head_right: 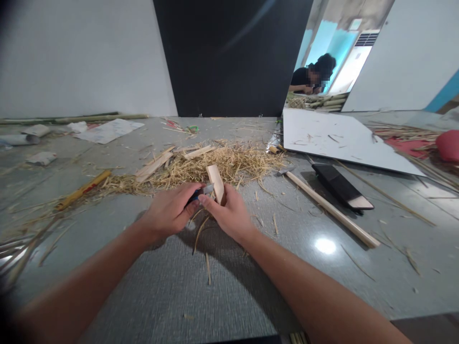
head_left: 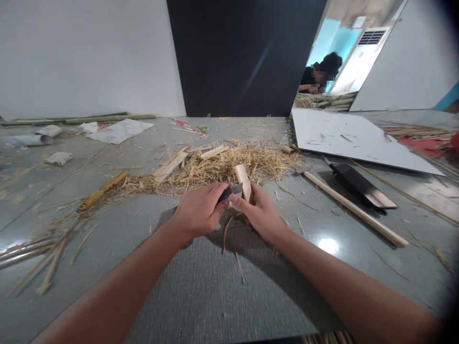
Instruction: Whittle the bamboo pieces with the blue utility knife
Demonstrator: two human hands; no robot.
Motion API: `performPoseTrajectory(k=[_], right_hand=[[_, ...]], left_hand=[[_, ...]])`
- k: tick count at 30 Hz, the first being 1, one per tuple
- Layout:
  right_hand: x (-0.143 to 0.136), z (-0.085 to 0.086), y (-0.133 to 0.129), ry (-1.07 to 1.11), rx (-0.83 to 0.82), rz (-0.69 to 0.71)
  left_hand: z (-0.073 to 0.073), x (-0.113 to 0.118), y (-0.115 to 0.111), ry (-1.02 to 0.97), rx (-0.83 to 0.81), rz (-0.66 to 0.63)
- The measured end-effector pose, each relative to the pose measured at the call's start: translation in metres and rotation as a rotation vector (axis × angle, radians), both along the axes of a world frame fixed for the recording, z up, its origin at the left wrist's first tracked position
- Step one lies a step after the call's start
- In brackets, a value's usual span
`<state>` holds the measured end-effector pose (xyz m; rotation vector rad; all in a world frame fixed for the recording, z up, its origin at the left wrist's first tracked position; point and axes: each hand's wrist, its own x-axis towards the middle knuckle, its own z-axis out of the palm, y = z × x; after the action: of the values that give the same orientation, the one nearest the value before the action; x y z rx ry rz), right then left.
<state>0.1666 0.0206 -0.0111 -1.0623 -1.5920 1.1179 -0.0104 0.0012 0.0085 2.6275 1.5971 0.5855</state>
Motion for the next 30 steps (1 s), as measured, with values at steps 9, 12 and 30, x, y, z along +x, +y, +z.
performPoseTrajectory(k=[9, 12, 30], right_hand=[[0.002, -0.007, 0.002, -0.101, 0.041, -0.001], [0.002, -0.007, 0.004, -0.152, 0.087, -0.010], [0.000, -0.001, 0.000, -0.216, 0.035, -0.182]], left_hand=[[-0.006, 0.002, 0.000, 0.048, -0.001, -0.102], [-0.005, 0.004, -0.001, 0.067, -0.008, -0.066], [0.002, 0.015, -0.004, -0.087, 0.010, 0.232]])
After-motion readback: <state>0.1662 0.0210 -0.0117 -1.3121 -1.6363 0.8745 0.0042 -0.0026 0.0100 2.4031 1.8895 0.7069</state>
